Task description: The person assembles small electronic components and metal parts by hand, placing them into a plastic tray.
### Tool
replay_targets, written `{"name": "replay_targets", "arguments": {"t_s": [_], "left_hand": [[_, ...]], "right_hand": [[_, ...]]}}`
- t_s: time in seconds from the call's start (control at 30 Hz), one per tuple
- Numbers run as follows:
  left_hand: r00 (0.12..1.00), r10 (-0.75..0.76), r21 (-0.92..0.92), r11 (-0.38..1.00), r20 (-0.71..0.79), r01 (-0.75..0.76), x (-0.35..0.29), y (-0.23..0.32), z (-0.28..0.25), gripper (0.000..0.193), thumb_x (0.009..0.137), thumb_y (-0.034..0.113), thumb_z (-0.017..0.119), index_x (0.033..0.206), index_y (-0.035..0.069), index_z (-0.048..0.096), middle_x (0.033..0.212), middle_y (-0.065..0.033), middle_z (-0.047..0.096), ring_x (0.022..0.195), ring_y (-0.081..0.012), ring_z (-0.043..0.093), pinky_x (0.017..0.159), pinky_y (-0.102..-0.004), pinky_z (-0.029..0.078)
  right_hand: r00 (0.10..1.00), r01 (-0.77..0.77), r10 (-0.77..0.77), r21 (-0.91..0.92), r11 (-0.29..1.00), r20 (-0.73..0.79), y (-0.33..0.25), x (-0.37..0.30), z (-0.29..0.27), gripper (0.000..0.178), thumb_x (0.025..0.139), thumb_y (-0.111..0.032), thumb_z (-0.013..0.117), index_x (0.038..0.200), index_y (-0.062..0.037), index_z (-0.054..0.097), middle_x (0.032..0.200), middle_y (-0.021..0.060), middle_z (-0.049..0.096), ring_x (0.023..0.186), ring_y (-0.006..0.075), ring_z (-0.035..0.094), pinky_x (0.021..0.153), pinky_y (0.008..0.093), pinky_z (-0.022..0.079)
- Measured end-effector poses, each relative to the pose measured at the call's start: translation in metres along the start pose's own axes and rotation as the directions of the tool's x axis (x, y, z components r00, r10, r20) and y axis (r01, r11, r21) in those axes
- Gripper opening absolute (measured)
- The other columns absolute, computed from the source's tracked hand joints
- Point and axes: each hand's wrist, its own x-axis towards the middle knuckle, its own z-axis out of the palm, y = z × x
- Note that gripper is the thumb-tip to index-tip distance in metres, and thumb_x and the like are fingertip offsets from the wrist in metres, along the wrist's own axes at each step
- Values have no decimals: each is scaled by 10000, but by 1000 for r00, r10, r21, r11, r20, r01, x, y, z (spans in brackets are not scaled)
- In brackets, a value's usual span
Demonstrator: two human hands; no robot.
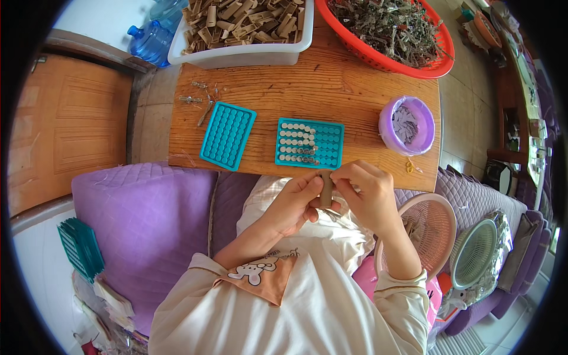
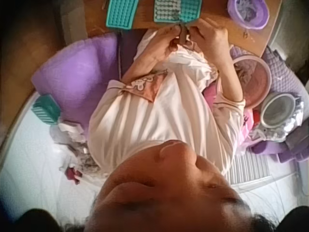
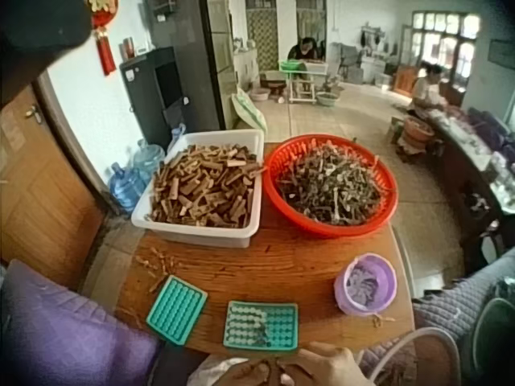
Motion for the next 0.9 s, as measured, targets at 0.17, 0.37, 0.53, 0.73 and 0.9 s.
{"name": "replay_targets", "arguments": {"t_s": [0.17, 0.37, 0.53, 0.73, 0.9], "left_hand": [[1000, 23, 65, 998, 10, -23, 0, 10, 12, 411, 870, 324, 397, 1131, 7, 393, 859, -53, 571, 741, -140, 615, 353, -119, 412], [993, 94, -10, 996, 71, -94, 2, 17, 15, 357, 878, 253, 408, 1149, 22, 390, 928, -68, 561, 759, -149, 611, 389, -151, 448], [987, 157, 144, 976, 38, -161, -1, 17, 15, 457, 864, 310, 418, 1174, -18, 349, 868, -78, 566, 759, -170, 614, 379, -147, 444], [987, 127, 87, 987, 97, -136, -1, 18, 17, 420, 866, 297, 425, 1173, 17, 370, 926, -71, 558, 764, -160, 610, 401, -159, 457], [982, 157, 123, 978, 108, -170, 0, 19, 13, 401, 865, 301, 427, 1153, 24, 387, 940, -60, 552, 767, -144, 603, 449, -174, 475]], "right_hand": [[1000, 27, -27, 111, 993, -7, 6, 1, -5, 117, 659, 38, 590, 752, -23, 557, 721, 91, 555, 607, 229, 554, 502, 286, 447], [991, 101, -92, 92, 991, -102, 1, 4, -3, 116, 677, 49, 576, 766, -6, 526, 811, 102, 539, 647, 232, 553, 526, 293, 455], [993, 83, -75, 90, 993, -90, 0, 4, 3, 123, 684, 60, 559, 771, -10, 506, 795, 100, 538, 648, 237, 554, 526, 291, 456], [985, 106, -88, 118, 987, -149, 0, 4, 2, 103, 707, 56, 541, 767, -16, 497, 797, 100, 540, 624, 229, 551, 516, 283, 454], [979, 170, -173, -40, 985, -110, 1, 6, 4, 131, 686, 41, 570, 779, -25, 507, 801, 87, 531, 628, 248, 546, 501, 293, 452]]}}
